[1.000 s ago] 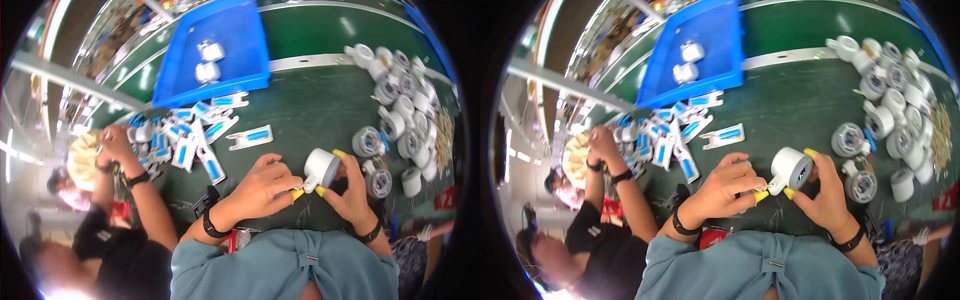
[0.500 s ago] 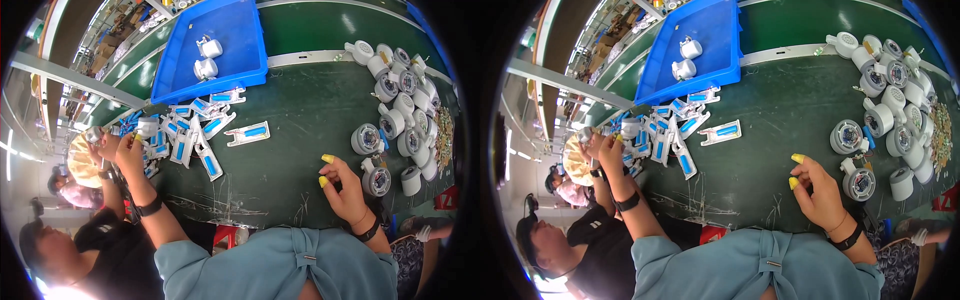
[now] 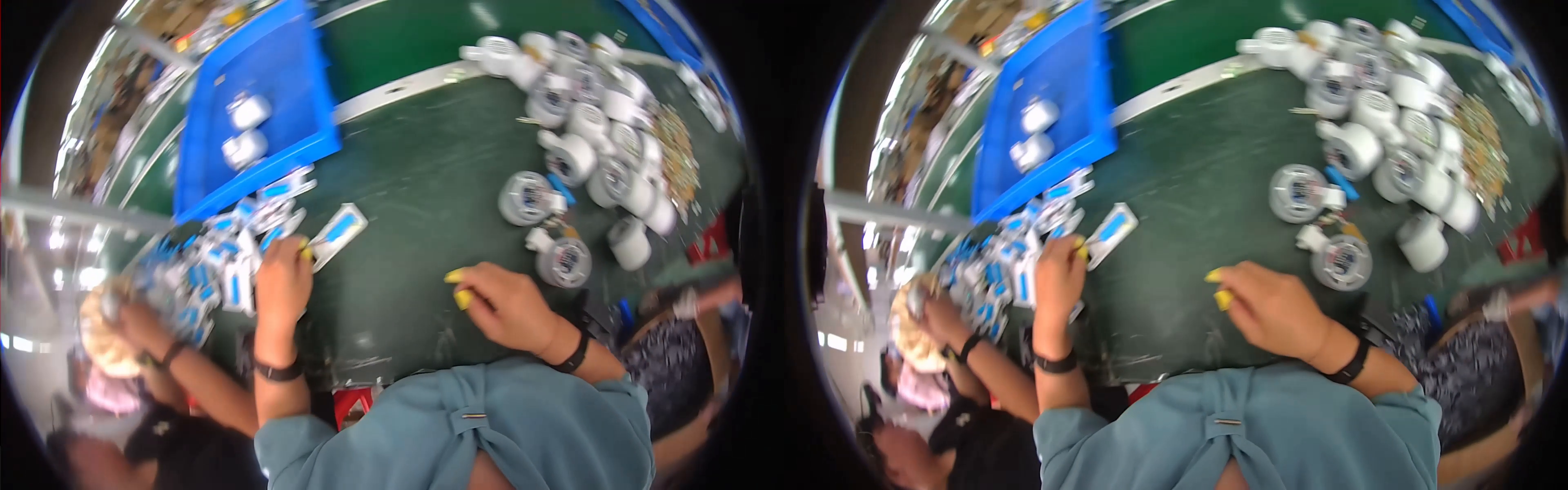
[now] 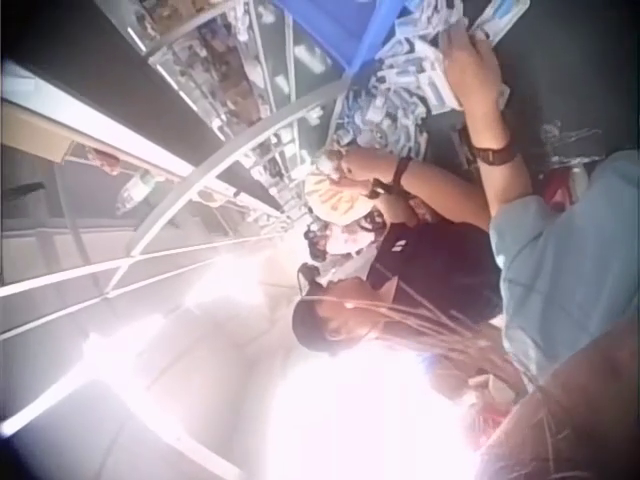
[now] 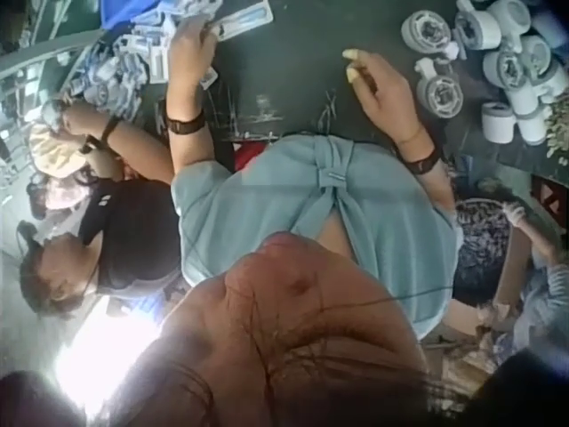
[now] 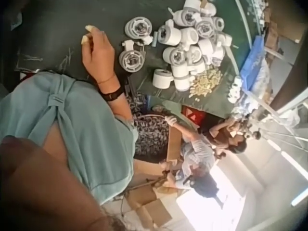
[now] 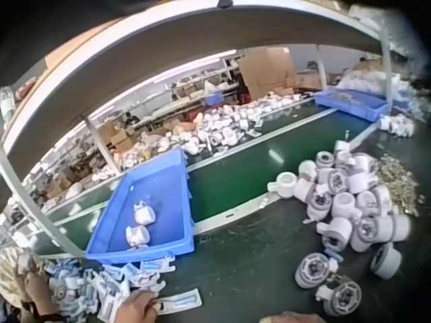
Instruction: The person assembles electronic devices by connecting wires from a battery pack to a circuit board inside a white plastic housing. They then press the components into the housing and place the partially assembled unit onto a pile on the workbench.
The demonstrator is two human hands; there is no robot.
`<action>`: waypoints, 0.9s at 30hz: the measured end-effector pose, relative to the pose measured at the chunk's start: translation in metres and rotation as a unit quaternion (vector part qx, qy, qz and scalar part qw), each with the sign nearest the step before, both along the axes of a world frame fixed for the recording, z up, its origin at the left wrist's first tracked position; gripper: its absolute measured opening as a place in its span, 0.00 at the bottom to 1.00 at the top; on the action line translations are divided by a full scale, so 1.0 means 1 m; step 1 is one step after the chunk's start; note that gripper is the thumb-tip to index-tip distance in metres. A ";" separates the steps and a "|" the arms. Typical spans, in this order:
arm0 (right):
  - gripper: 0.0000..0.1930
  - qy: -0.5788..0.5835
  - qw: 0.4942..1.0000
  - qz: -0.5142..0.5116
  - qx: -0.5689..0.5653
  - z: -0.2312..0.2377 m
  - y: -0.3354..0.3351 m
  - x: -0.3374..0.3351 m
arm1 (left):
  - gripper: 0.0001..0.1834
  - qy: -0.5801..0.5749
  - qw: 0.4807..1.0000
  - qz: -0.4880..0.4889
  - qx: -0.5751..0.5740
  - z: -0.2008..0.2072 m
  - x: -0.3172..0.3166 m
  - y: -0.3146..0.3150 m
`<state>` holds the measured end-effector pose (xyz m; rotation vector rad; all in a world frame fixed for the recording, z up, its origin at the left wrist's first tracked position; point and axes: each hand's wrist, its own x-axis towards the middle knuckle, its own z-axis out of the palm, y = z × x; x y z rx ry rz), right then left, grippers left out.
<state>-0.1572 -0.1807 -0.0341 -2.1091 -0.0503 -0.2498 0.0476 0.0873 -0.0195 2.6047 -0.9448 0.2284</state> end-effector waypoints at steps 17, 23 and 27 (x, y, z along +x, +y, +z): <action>0.21 -0.113 0.934 -0.316 -0.121 0.004 -0.094 -0.053 | 0.21 0.038 0.977 -0.211 0.017 0.020 -0.051 -0.065; 0.14 -0.052 0.956 -0.225 -0.179 -0.006 -0.096 -0.042 | 0.21 0.021 0.971 -0.229 0.068 0.004 -0.038 -0.048; 0.13 -0.105 0.964 -0.185 -0.157 -0.023 -0.057 -0.028 | 0.19 0.066 0.973 -0.207 0.082 0.009 -0.049 -0.066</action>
